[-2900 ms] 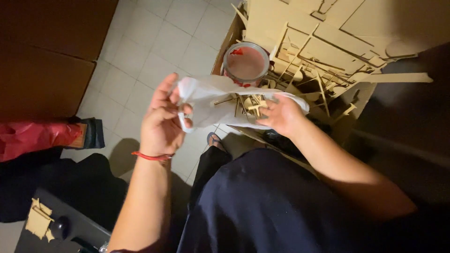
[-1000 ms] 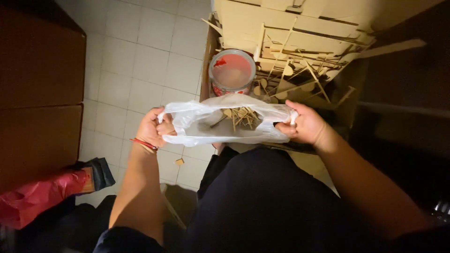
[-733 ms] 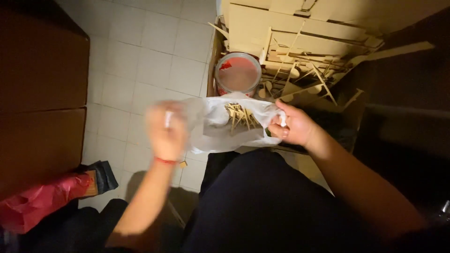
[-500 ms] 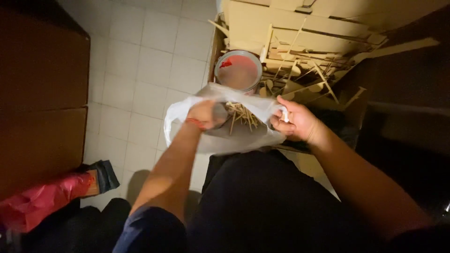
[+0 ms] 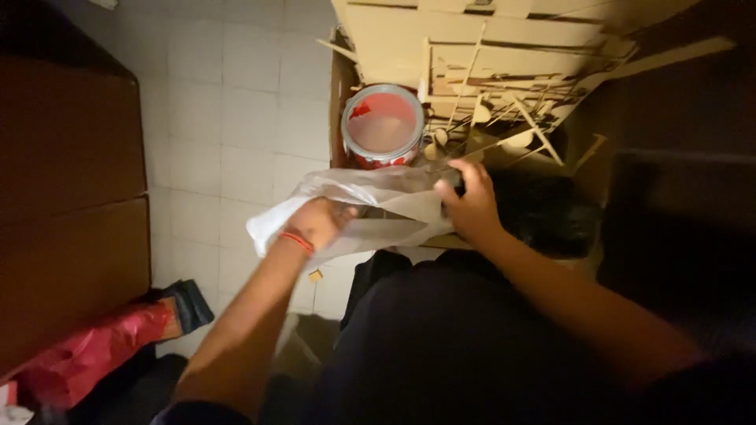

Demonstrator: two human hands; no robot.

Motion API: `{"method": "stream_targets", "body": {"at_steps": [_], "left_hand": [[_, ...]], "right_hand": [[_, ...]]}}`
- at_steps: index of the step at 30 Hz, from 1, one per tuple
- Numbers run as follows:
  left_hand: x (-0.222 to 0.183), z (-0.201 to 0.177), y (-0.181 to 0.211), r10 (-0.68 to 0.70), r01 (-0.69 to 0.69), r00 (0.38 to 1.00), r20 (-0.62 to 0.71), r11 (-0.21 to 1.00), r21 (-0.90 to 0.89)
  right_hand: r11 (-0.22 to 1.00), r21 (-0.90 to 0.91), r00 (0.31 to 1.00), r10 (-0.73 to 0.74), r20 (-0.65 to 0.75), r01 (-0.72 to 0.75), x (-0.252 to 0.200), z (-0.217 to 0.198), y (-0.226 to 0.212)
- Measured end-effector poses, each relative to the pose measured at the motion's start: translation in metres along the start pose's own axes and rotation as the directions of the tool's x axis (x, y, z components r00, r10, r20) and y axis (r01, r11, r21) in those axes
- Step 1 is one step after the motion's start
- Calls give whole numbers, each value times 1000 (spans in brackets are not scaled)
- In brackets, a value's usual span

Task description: Unpacking and sorting laser-cut wooden pieces from a cardboard box into a plastic bag.

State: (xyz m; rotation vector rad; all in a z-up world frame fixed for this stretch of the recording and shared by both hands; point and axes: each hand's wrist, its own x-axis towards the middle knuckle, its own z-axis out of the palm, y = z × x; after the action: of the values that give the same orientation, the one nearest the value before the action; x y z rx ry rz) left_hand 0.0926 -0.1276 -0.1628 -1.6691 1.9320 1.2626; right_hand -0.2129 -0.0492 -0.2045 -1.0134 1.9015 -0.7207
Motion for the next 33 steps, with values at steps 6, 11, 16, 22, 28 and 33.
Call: {"method": "stream_targets", "body": {"at_steps": [6,11,16,22,28,33], "left_hand": [[-29,20,35,598,-378,531,-600,801,464],[19,40,-55,-136,276,777,-615,951,139],[64,27,-109,-345,-17,919,-189,446,-895],[58,4,-111,-149,202,970,191,61,-977],[40,11,-83,-342,-43,591,-730,891,-452],[-13,18,-15,433,1,446,-784,875,484]], "right_hand": [[528,-506,688,-698,198,682,-14,43,-17],[945,-322,934,157,321,-48,24,84,40],[850,-19,791,498,356,-526,38,56,47],[988,-154,933,53,357,3,41,31,66],[512,-508,685,-687,243,693,16,35,59],[457,-1,439,-854,279,890,-24,75,0]]}}
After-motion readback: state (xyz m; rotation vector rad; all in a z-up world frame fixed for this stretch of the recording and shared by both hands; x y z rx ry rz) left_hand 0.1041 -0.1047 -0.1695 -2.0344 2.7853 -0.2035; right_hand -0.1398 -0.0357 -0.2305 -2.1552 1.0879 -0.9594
